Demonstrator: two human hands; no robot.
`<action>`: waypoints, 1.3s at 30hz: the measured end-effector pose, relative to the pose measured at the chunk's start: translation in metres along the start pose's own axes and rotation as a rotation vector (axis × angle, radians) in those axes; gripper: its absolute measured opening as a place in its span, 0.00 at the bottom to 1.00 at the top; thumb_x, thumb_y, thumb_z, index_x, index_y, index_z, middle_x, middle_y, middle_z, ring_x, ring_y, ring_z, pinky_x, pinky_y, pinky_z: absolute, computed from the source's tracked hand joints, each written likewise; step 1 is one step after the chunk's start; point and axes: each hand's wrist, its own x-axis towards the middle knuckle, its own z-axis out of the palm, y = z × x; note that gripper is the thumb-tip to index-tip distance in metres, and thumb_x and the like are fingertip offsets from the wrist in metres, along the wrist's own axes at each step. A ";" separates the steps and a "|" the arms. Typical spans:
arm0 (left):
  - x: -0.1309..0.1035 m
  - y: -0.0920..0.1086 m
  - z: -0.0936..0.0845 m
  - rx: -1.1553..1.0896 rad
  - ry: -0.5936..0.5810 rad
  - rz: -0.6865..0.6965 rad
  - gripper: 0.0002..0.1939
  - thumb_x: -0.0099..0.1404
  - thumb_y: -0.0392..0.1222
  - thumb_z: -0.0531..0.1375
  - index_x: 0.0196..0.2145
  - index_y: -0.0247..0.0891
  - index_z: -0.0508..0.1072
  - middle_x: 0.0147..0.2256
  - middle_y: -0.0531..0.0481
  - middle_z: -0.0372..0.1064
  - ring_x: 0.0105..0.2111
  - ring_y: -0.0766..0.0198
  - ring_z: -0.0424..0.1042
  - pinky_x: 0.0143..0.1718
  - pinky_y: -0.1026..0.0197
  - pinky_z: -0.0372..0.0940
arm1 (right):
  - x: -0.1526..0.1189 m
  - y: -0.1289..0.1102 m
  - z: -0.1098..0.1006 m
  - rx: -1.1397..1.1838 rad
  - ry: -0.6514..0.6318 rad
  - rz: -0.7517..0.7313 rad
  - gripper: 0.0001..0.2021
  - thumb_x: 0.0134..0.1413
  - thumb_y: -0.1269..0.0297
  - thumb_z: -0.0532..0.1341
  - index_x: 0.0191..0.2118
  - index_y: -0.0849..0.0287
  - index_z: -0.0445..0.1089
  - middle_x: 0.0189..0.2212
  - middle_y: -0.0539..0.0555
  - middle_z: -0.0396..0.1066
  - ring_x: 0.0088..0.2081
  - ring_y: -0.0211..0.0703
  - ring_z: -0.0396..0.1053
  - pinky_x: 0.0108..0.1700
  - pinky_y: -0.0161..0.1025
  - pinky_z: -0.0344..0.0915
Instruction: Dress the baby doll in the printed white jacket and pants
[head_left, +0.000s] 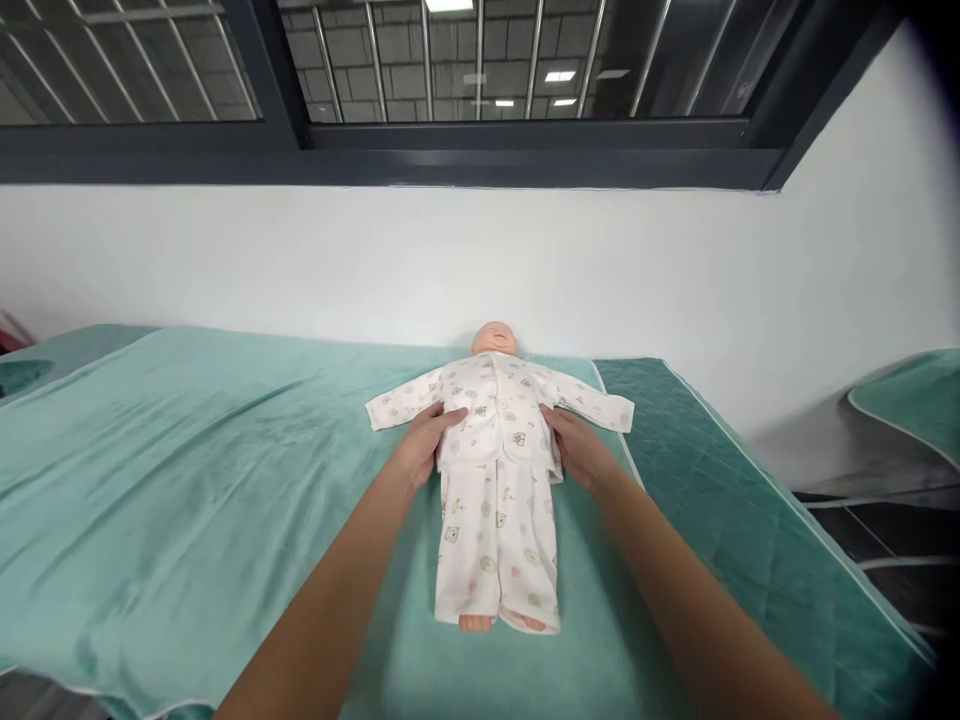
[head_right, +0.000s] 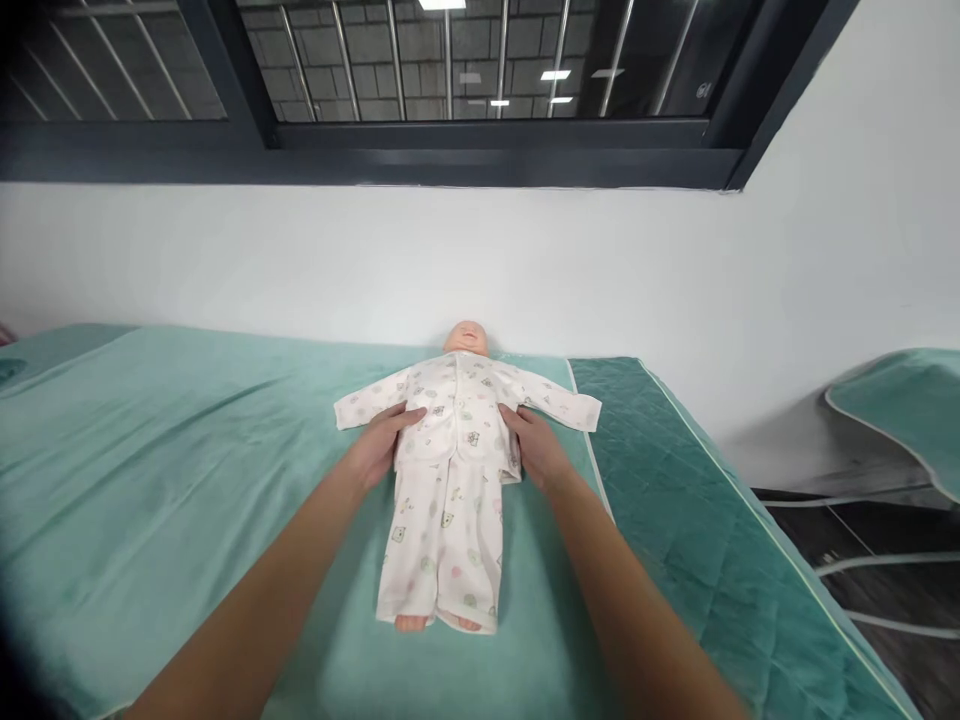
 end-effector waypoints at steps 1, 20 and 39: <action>-0.001 -0.002 -0.002 0.029 0.018 0.004 0.27 0.51 0.48 0.71 0.48 0.37 0.75 0.49 0.39 0.75 0.48 0.51 0.75 0.50 0.54 0.69 | -0.004 0.001 -0.001 0.004 -0.010 0.025 0.13 0.50 0.53 0.67 0.39 0.54 0.76 0.39 0.54 0.79 0.46 0.54 0.75 0.44 0.45 0.72; -0.034 -0.028 -0.061 0.924 0.321 0.306 0.24 0.66 0.54 0.55 0.53 0.36 0.68 0.41 0.42 0.72 0.37 0.54 0.72 0.39 0.54 0.67 | -0.069 0.008 -0.030 -0.532 0.061 0.142 0.20 0.53 0.49 0.61 0.47 0.57 0.70 0.32 0.55 0.77 0.32 0.48 0.75 0.36 0.42 0.70; 0.026 -0.013 -0.136 1.387 0.622 0.620 0.26 0.69 0.35 0.45 0.59 0.46 0.70 0.60 0.50 0.65 0.56 0.52 0.66 0.55 0.51 0.63 | 0.011 0.024 -0.137 -1.163 0.647 -0.326 0.24 0.54 0.55 0.56 0.52 0.63 0.72 0.49 0.65 0.73 0.51 0.56 0.68 0.55 0.51 0.63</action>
